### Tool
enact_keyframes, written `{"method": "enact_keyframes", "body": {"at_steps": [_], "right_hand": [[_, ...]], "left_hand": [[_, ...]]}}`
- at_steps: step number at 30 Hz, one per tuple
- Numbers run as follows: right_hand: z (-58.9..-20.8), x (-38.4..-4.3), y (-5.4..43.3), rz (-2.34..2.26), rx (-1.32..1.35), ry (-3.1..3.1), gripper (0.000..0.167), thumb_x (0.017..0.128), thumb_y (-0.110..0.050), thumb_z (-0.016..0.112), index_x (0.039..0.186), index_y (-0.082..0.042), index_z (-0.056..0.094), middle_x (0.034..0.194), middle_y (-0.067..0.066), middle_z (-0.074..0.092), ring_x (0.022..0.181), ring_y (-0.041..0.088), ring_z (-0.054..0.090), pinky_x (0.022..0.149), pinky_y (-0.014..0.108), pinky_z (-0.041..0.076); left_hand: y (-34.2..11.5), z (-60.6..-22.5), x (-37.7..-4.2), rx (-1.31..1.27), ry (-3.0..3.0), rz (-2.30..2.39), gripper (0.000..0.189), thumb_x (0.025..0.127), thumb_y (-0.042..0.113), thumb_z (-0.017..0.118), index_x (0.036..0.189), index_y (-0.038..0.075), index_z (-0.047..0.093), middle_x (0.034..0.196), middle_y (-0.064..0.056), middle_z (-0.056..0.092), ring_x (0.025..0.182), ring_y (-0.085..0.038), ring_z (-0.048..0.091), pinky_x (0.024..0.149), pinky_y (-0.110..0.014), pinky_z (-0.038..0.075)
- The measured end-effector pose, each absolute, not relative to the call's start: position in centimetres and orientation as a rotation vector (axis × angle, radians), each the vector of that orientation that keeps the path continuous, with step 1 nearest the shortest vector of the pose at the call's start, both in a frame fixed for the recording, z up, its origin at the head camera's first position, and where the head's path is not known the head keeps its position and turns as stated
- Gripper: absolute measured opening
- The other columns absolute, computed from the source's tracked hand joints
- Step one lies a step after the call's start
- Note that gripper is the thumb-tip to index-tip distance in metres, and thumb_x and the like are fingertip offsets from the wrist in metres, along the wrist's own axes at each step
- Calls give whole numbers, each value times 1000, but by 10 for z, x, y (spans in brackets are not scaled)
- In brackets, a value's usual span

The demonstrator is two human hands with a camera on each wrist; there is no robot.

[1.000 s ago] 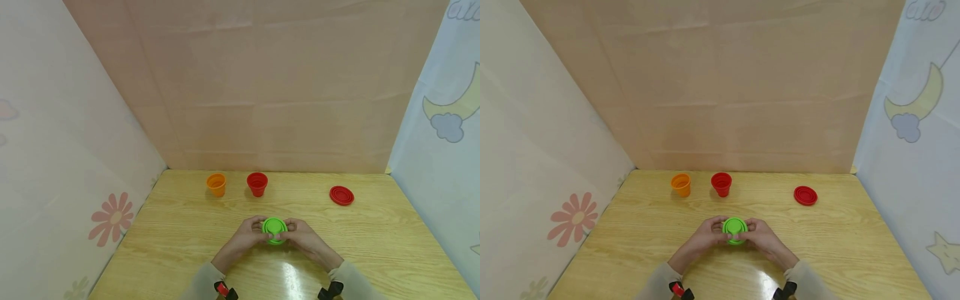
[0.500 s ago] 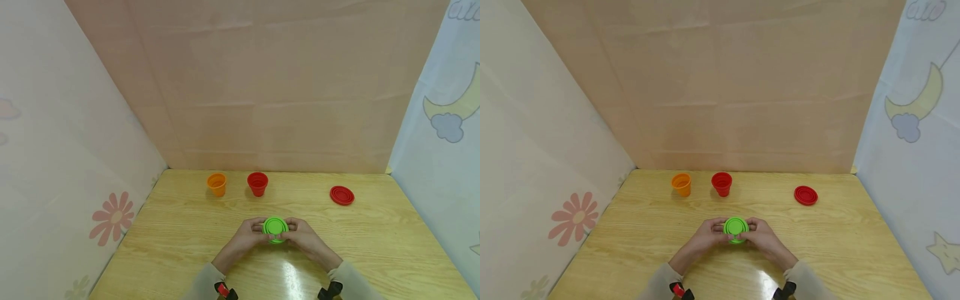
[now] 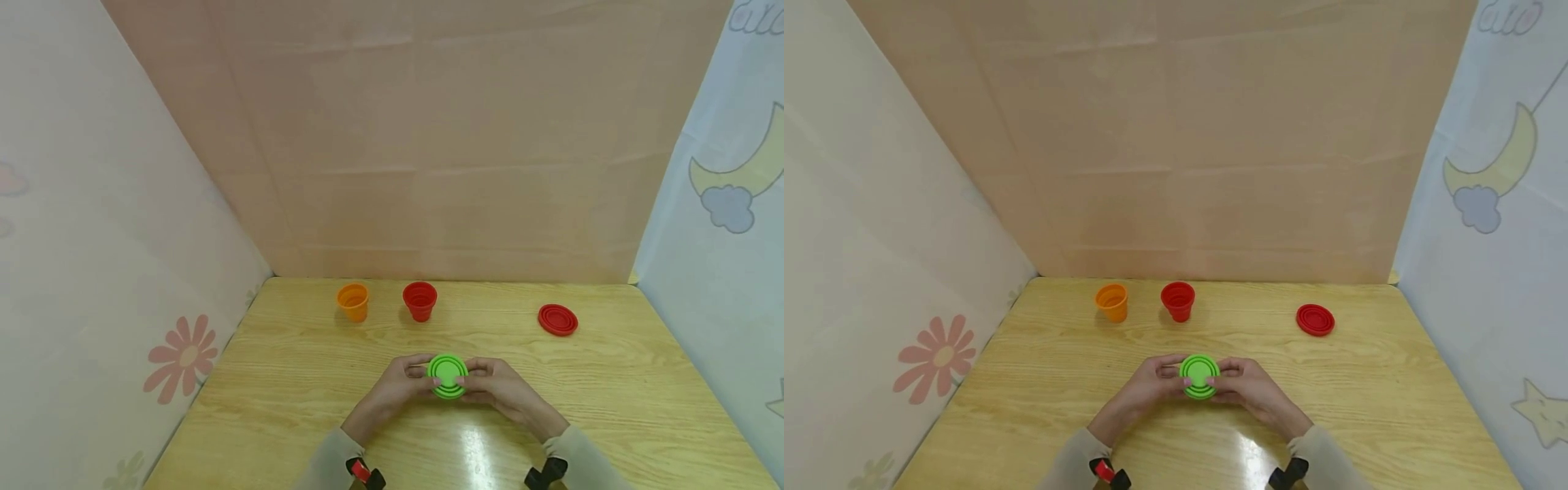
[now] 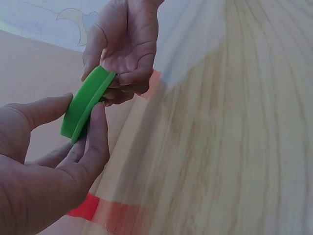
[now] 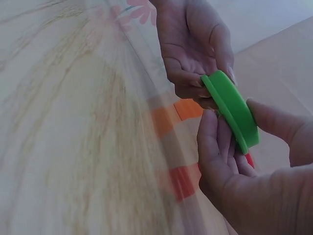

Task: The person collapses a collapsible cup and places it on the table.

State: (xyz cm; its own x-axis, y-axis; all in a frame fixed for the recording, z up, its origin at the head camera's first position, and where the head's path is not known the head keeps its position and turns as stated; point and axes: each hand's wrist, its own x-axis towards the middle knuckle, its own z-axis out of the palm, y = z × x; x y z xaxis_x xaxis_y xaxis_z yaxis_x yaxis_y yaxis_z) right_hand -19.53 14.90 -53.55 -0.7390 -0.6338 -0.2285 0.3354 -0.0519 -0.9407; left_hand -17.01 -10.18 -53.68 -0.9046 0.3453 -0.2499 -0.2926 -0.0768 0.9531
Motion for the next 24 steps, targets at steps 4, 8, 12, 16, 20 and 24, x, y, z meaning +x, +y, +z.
{"method": "enact_keyframes", "body": {"at_steps": [4,8,12,16,20,24], "right_hand": [[-534,-193,149,-1858,-333,1567,47,101,-11,69,136,16,53,113,5,76,103,18,76,93,36,65],[-533,-192,148,-1853,-322,1577,44,100,-11,69,133,15,55,111,5,77,101,17,76,91,35,65],[-533,-192,147,-1846,-308,1605,46,100,-11,70,133,16,55,110,6,77,100,17,77,89,34,66],[-534,-190,146,-1838,-295,1631,49,99,-10,71,135,18,52,109,7,76,98,17,76,88,35,66],[-535,-190,144,-1828,-303,1647,49,98,-8,69,135,19,51,109,8,76,97,18,76,88,36,66],[-537,-189,144,-1823,-313,1650,46,99,-7,69,134,19,52,108,8,76,96,18,76,86,35,67]], "left_hand": [[-101,-537,-170,32,1775,2039,49,96,4,74,144,2,60,118,-21,77,97,-20,78,89,-38,66],[-101,-538,-170,21,1786,2028,44,96,5,75,138,2,65,117,-21,78,96,-21,79,88,-39,66],[-101,-539,-170,7,1803,2015,40,95,6,75,134,-1,67,114,-21,79,93,-22,79,84,-38,67],[-100,-538,-169,-19,1833,1988,37,94,5,76,130,0,69,110,-21,80,86,-20,79,80,-37,68],[-100,-537,-167,-43,1848,1970,35,93,3,77,127,2,70,106,-20,80,81,-19,79,77,-37,68],[-99,-537,-166,-50,1848,1970,35,92,3,78,127,3,71,105,-20,81,81,-20,79,75,-38,68]]}}
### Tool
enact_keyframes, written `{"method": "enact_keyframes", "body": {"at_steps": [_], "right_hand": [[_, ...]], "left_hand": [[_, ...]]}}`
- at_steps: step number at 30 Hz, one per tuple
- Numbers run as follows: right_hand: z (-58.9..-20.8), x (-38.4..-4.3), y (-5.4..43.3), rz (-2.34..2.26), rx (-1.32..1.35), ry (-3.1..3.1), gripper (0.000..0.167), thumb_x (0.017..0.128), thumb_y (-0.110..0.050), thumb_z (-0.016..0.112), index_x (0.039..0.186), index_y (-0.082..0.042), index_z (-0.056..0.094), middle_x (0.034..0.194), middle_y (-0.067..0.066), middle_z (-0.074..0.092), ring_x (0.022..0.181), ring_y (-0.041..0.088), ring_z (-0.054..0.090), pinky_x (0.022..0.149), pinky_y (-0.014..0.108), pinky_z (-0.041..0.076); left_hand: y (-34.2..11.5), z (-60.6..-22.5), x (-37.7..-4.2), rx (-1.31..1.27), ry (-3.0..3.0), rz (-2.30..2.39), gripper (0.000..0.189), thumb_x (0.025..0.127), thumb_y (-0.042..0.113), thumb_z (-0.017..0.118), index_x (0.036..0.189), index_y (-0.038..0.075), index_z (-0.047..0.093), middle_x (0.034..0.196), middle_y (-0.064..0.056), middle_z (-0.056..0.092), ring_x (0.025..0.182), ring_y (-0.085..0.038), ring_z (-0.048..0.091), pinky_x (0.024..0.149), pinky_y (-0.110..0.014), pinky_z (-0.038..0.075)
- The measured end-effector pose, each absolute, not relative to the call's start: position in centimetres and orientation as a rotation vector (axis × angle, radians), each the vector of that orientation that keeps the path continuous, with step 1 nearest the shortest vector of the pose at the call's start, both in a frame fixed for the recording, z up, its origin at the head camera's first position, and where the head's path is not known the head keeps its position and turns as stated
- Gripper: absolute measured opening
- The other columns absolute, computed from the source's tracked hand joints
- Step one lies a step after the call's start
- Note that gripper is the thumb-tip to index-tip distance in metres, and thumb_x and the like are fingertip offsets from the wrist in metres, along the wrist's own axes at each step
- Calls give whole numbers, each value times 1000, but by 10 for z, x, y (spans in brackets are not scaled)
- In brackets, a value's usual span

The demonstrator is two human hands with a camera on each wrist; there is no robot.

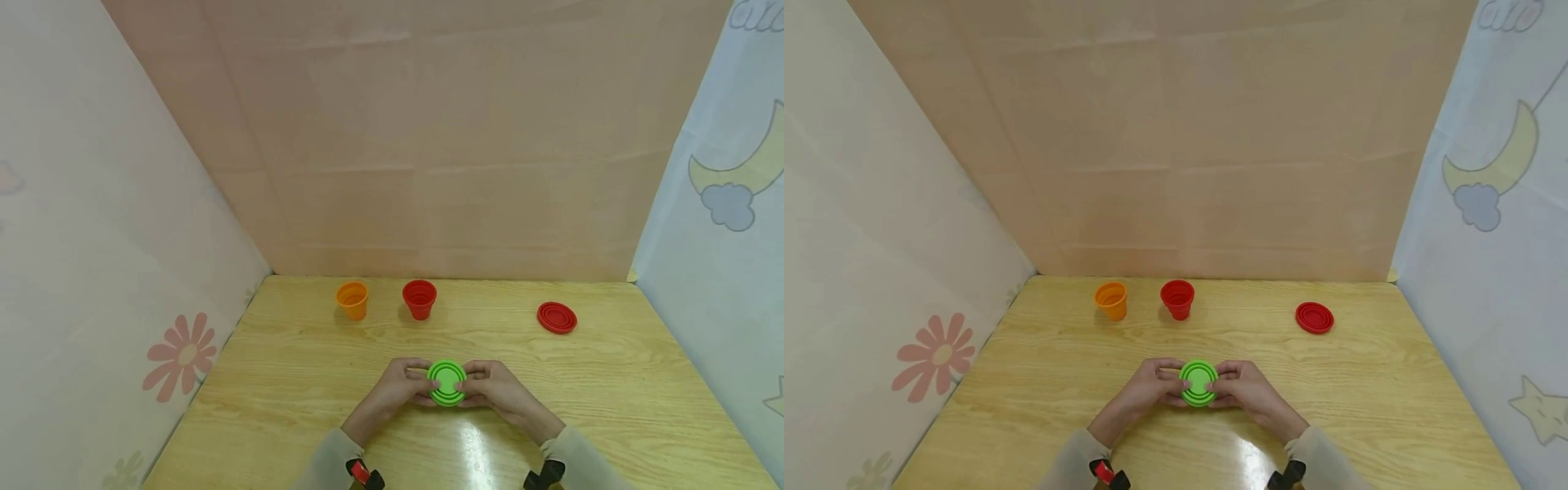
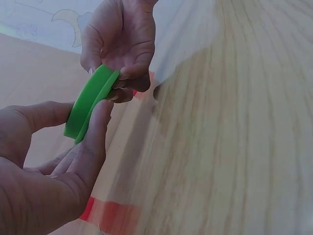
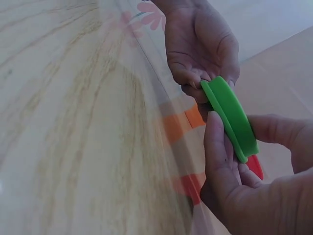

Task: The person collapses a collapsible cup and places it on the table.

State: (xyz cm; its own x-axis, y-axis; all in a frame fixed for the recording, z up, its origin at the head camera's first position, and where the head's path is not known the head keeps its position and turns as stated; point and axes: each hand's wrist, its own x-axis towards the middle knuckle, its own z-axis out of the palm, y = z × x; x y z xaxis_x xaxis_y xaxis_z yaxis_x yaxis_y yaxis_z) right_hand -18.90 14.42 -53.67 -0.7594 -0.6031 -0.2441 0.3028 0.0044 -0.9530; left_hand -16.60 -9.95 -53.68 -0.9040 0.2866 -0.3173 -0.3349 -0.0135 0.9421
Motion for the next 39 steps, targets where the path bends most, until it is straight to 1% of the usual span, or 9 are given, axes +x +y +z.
{"method": "enact_keyframes", "body": {"at_steps": [3,8,13,15,17,22,30,36,39], "right_hand": [[-536,-189,145,-1814,-319,1652,46,100,-10,69,133,18,54,108,7,76,96,17,76,87,35,66],[-533,-190,147,-1751,-358,1764,54,98,-17,75,138,12,54,117,12,73,101,18,74,91,37,65],[-530,-191,150,-1645,-487,1927,67,93,-20,81,150,-1,50,142,22,61,117,23,69,95,31,59],[-528,-190,150,-1622,-569,1947,75,92,-20,83,154,-3,45,152,25,53,120,27,69,96,31,58],[-526,-189,149,-1609,-643,1965,81,90,-20,84,157,-3,42,155,27,49,120,29,69,97,29,59],[-527,-188,147,-1625,-705,1986,78,89,-17,85,155,-3,46,150,28,53,114,25,70,94,24,61],[-533,-190,150,-1641,-683,2008,66,90,-18,84,148,-6,55,140,24,62,106,19,73,92,27,62],[-532,-188,152,-1675,-516,1971,60,97,-22,77,149,-4,54,120,11,74,100,20,75,87,33,62],[-531,-187,154,-1700,-469,1939,60,99,-23,74,150,0,52,113,7,77,95,25,76,89,36,61]], "left_hand": [[-101,-537,-167,-50,1837,1983,36,92,3,77,127,2,71,106,-20,81,82,-21,80,76,-38,68],[-104,-540,-169,-34,1791,2012,37,92,4,77,128,0,70,105,-21,80,83,-21,80,78,-39,68],[-109,-543,-171,-38,1682,2056,38,94,4,74,131,-4,68,105,-17,81,84,-18,79,81,-36,67],[-112,-543,-171,-52,1630,2077,38,95,4,72,132,-5,67,106,-16,80,86,-18,79,83,-35,67],[-113,-542,-170,-59,1593,2091,38,96,5,71,133,-6,66,109,-16,80,87,-18,79,84,-34,67],[-115,-538,-169,-51,1577,2077,38,97,5,71,133,-7,66,112,-18,79,88,-17,79,83,-32,66],[-113,-534,-167,-6,1606,2035,35,99,8,70,129,-9,68,109,-15,80,87,-15,78,84,-30,66],[-114,-531,-165,77,1640,2031,42,104,21,66,138,-5,64,134,-16,71,111,-21,75,101,-39,62],[-115,-531,-164,105,1665,2033,48,103,23,69,145,1,60,142,-15,66,114,-21,73,104,-40,60]]}}
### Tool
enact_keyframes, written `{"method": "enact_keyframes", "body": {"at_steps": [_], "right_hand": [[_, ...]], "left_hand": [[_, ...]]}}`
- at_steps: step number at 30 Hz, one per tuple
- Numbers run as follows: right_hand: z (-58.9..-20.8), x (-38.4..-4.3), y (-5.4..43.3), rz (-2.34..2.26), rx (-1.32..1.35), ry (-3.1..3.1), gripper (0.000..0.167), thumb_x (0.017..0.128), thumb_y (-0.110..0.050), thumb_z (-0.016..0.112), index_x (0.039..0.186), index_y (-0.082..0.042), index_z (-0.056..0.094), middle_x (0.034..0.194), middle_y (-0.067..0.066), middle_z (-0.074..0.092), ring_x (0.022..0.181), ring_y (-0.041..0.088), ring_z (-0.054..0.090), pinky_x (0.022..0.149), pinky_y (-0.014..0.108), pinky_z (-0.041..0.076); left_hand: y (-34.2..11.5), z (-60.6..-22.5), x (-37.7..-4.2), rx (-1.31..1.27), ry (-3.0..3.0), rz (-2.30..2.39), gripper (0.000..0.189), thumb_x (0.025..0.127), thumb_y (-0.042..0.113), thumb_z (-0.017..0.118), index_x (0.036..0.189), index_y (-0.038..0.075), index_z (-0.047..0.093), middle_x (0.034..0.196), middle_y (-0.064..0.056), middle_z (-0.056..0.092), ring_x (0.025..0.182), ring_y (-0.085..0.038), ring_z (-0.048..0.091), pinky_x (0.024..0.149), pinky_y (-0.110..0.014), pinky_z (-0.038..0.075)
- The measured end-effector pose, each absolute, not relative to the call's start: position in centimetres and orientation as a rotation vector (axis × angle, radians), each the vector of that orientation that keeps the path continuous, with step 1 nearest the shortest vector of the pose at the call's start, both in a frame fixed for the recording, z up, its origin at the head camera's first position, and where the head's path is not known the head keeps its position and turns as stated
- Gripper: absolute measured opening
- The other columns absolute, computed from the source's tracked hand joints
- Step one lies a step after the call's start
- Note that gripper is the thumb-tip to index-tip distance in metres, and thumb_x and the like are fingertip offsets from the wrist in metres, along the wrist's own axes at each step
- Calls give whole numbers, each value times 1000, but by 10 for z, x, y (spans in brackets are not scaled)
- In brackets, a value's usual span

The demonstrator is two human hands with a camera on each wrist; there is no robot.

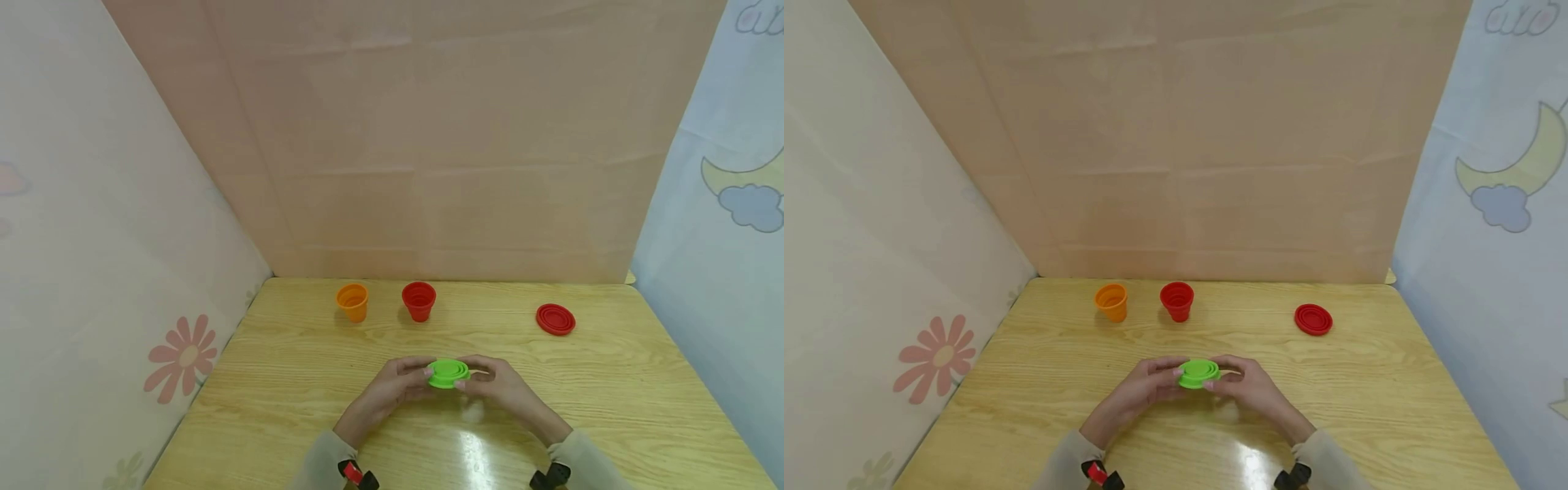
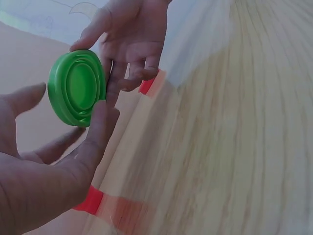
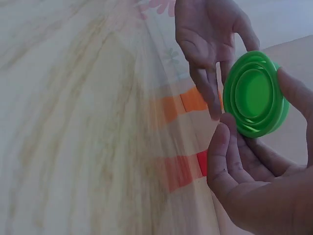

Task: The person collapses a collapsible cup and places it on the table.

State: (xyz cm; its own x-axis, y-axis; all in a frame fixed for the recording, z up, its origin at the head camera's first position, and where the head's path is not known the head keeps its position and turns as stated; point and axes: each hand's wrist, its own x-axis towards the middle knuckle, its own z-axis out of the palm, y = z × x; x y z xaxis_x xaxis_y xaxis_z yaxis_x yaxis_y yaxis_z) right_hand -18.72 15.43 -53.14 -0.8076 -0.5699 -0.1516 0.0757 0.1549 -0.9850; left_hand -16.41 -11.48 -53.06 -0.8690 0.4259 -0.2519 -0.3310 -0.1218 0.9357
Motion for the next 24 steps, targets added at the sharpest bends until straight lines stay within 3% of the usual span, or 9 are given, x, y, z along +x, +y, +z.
{"method": "enact_keyframes", "body": {"at_steps": [6,9,12,19,24], "right_hand": [[-532,-186,160,-1739,-421,1884,59,100,-22,72,147,8,51,122,5,73,95,27,76,91,37,62],[-532,-186,162,-1740,-407,1849,60,100,-22,71,146,10,50,124,6,73,103,25,74,93,36,62],[-533,-185,162,-1734,-399,1822,60,101,-24,70,146,11,50,124,8,74,107,24,73,94,35,62],[-530,-188,160,-1703,-402,1788,50,107,-31,61,134,11,61,119,14,73,104,23,72,89,36,64],[-527,-189,160,-1654,-437,1875,57,110,-35,56,142,12,55,126,25,72,107,31,75,92,38,64]], "left_hand": [[-116,-530,-161,278,1866,1927,55,94,18,80,146,12,62,146,-11,64,125,-26,69,101,-32,62],[-116,-531,-159,385,2021,1863,50,93,10,80,141,13,66,145,-12,66,128,-31,68,99,-30,62],[-116,-533,-158,424,2190,1806,43,94,8,78,137,11,70,141,-7,69,127,-28,69,102,-29,60],[-116,-534,-159,419,2417,1714,28,98,19,76,126,14,78,129,-1,77,121,-21,72,103,-31,60],[-115,-531,-160,352,2410,1712,27,97,25,77,123,17,79,127,-3,77,109,-14,76,91,-23,63]]}}
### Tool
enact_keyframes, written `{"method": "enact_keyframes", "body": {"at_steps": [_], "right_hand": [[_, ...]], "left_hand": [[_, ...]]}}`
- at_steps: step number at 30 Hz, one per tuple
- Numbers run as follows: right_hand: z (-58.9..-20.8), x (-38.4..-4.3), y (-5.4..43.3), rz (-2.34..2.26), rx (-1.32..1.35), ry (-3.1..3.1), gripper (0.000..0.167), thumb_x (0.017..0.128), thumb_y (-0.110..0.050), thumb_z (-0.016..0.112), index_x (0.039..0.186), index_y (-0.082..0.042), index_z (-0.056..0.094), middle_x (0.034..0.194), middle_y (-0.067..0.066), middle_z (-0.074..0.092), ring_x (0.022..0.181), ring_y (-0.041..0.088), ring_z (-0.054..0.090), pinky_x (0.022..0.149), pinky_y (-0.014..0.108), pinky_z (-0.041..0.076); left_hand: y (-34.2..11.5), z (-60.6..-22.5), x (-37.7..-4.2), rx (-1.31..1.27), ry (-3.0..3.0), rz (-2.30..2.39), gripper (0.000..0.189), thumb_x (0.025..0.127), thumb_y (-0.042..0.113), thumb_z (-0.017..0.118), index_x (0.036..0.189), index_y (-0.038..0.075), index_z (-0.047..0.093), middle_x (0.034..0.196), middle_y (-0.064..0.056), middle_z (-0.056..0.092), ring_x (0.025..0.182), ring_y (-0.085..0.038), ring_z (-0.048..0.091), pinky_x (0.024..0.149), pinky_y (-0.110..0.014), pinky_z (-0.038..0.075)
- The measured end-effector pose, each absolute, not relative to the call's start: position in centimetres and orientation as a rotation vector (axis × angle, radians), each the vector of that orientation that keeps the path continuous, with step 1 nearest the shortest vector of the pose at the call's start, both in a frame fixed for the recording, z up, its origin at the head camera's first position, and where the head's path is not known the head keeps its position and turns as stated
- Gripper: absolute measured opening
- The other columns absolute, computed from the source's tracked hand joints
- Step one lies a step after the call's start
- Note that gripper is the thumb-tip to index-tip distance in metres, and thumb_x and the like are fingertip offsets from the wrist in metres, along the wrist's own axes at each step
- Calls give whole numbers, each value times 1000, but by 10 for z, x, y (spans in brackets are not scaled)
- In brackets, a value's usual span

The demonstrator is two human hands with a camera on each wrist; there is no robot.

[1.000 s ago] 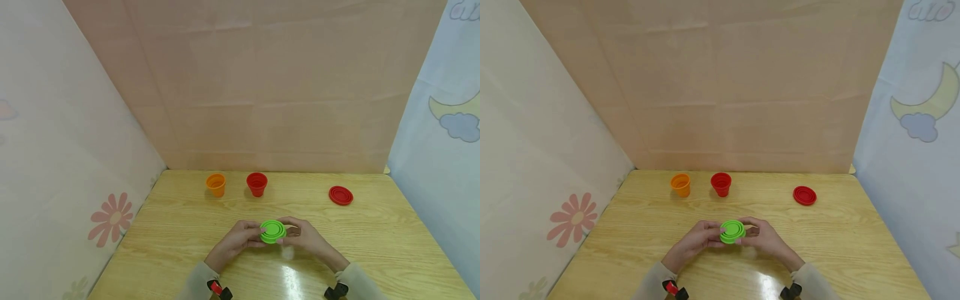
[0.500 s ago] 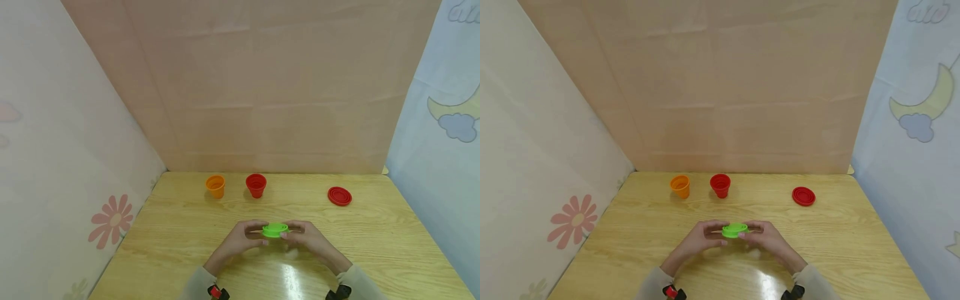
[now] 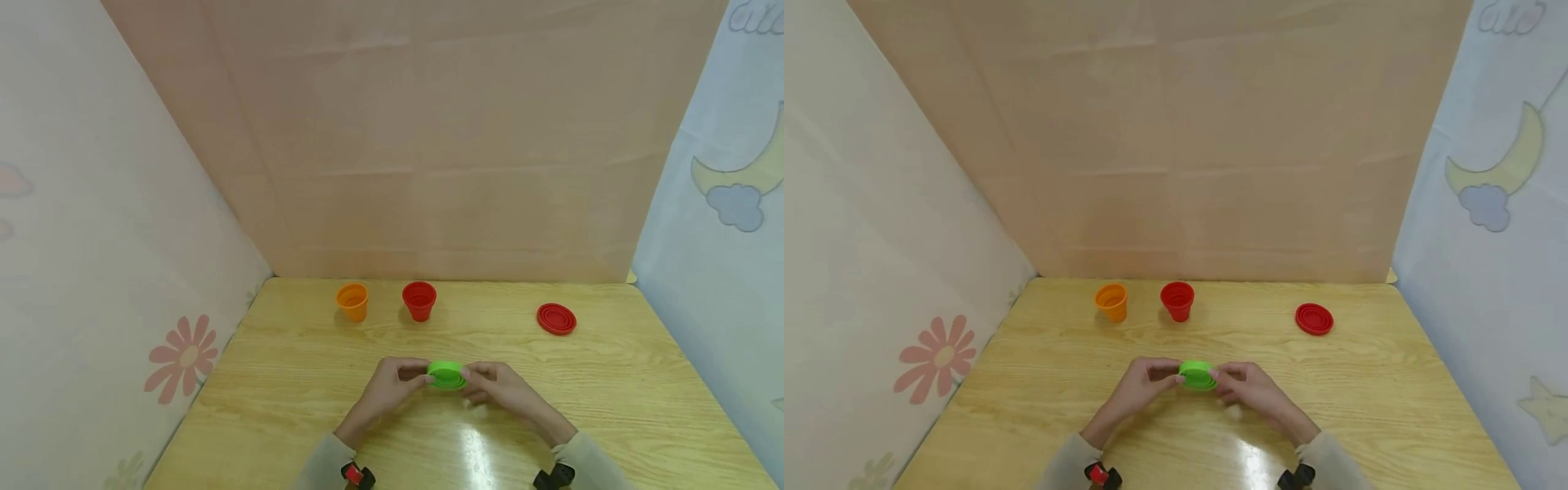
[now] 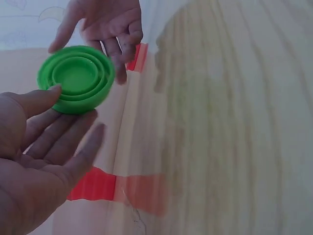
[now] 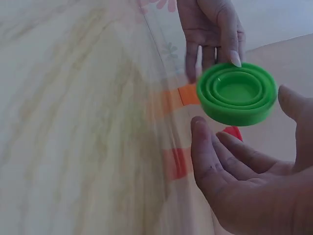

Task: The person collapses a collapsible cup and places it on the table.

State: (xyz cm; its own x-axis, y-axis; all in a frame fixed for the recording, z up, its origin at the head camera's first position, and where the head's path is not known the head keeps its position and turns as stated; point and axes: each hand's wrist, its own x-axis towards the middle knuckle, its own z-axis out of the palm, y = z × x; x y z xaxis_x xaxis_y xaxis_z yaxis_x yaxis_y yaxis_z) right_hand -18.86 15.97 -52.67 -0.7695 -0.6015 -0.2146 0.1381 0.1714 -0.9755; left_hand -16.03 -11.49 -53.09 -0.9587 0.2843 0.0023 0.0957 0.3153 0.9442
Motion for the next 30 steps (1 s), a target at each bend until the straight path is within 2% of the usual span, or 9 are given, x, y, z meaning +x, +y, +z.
{"method": "enact_keyframes", "body": {"at_steps": [4,11,16,21,30], "right_hand": [[-524,-188,161,-1666,-445,1937,61,107,-31,62,147,13,48,135,28,67,109,28,76,95,37,64],[-524,-192,163,-1732,-499,1872,49,103,-20,68,141,10,58,131,20,72,109,14,75,98,33,63],[-522,-192,163,-1757,-520,1827,47,105,-20,66,140,10,58,129,11,73,109,14,75,100,36,62],[-520,-191,161,-1839,-502,1696,48,105,-16,64,138,17,55,122,3,75,109,15,75,102,38,62],[-527,-188,154,-1947,-450,1519,41,105,-7,61,137,18,54,119,2,76,109,16,75,101,39,62]], "left_hand": [[-116,-532,-162,263,2293,1790,25,98,24,76,121,15,79,124,-5,78,103,-12,77,87,-24,64],[-121,-534,-163,141,1940,2026,29,99,18,74,124,3,76,122,-16,77,102,-24,79,92,-39,65],[-122,-532,-164,135,1856,2066,32,100,17,73,126,-1,74,121,-19,77,101,-23,80,93,-44,65],[-121,-531,-164,108,1815,2078,31,100,17,73,123,-3,74,118,-18,78,96,-21,80,92,-45,65],[-121,-535,-165,48,1756,2080,31,100,18,73,120,-5,75,115,-17,79,94,-23,80,89,-41,66]]}}
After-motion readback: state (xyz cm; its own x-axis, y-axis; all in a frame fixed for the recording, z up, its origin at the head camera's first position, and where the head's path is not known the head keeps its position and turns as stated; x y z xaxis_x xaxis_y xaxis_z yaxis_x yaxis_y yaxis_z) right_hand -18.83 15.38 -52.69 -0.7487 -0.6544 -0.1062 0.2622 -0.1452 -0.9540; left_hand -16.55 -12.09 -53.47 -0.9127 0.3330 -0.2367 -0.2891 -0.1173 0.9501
